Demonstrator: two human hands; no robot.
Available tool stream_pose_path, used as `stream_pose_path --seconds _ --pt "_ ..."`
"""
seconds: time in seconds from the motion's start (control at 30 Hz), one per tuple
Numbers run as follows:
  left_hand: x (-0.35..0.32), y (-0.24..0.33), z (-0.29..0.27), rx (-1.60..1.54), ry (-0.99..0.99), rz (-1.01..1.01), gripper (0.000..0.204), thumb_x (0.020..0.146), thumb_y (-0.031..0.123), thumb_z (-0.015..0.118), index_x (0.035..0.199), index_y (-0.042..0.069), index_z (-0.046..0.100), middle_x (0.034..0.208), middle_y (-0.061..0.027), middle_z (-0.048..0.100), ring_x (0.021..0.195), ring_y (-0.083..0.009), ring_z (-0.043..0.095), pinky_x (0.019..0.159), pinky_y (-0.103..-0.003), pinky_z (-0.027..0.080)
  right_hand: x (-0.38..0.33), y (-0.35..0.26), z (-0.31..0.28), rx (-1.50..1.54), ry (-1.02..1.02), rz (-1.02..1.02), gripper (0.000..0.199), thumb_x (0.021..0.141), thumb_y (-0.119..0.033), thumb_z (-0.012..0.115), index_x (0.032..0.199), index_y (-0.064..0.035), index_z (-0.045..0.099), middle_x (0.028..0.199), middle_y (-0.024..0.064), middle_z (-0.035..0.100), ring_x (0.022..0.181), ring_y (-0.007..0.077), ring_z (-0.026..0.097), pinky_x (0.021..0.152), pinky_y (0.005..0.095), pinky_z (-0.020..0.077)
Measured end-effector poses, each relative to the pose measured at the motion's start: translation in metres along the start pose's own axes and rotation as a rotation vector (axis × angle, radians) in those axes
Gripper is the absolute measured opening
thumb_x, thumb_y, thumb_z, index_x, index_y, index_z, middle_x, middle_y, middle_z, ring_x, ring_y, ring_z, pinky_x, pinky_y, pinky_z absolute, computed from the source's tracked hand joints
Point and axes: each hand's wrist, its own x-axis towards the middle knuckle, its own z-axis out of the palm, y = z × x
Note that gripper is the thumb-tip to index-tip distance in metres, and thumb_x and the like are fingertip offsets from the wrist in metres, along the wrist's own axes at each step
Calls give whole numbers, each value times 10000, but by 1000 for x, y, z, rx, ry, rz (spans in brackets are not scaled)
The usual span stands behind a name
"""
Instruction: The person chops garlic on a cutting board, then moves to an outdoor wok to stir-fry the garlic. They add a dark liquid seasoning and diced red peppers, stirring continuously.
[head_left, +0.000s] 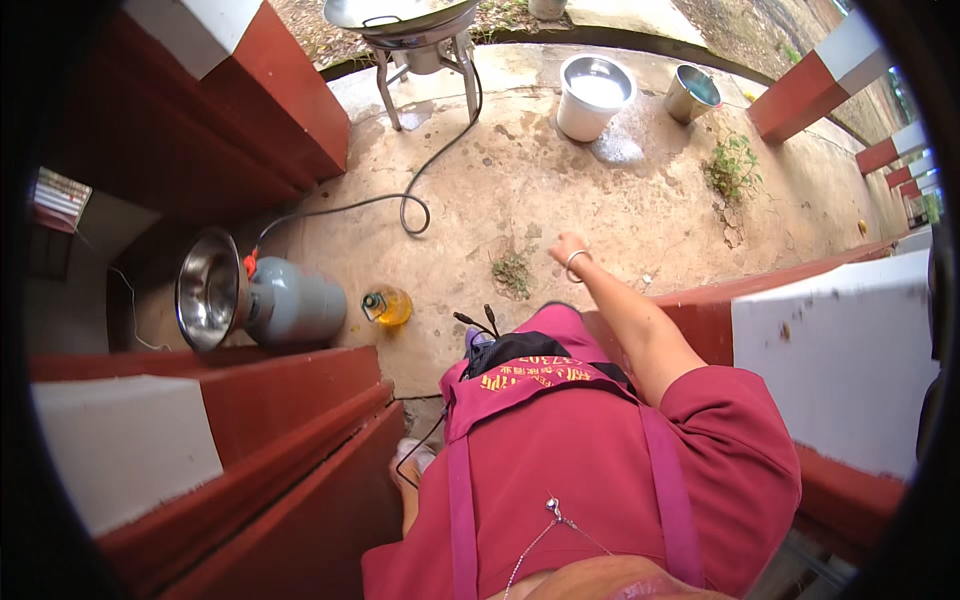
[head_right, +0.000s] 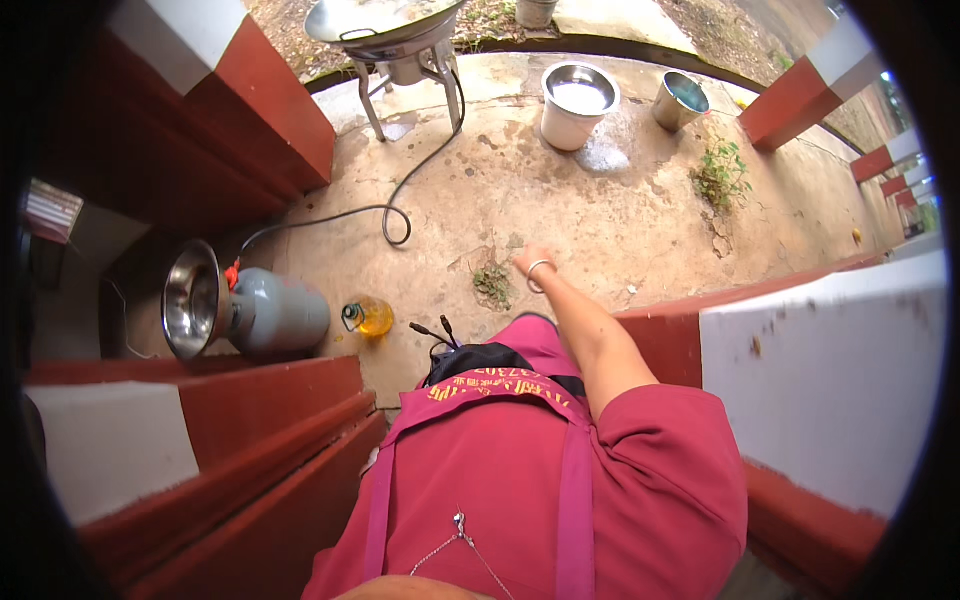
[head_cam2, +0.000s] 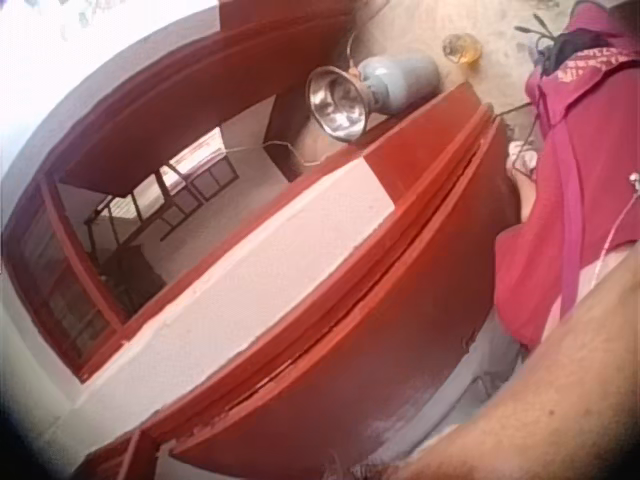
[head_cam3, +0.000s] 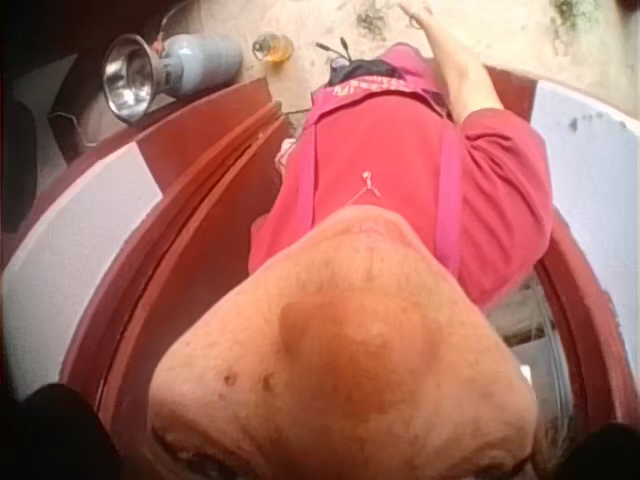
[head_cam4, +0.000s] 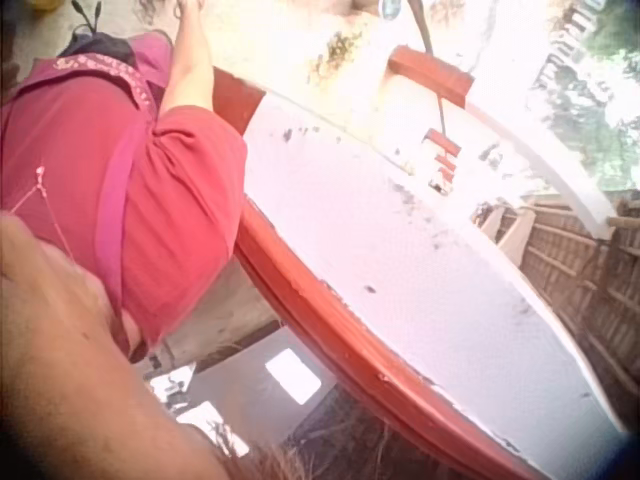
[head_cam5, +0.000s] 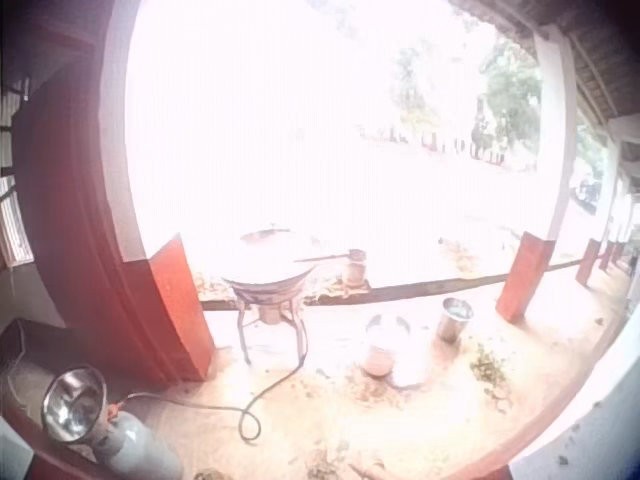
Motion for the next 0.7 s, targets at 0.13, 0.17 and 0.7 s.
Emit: stream_pose_path --seconds 0.13,0.17,0.7 --pt "50 150 -90 -61 175 100 358 722 247 561 1053 122 608 1015 -194 595 947 -345 577 798 -413 464 97 37 -74 74 183 165 482 617 -284 651 1002 0 597 1006 210 601 935 333 584 817 367 456" --pt "64 176 -103 -43 225 113 354 719 238 559 1055 141 611 1017 -185 598 946 -341 579 802 -414 463 123 52 -90 94 188 171 478 628 -286 654 1010 -4 595 970 193 612 879 306 595 765 362 467" --pt "36 439 70 -119 -174 -418 373 756 248 552 1058 34 597 1084 -147 594 984 -287 585 794 -373 475 556 -209 -492 -103 448 -529 660 688 -450 627 1172 -17 508 1137 201 546 1076 307 516 911 373 403"
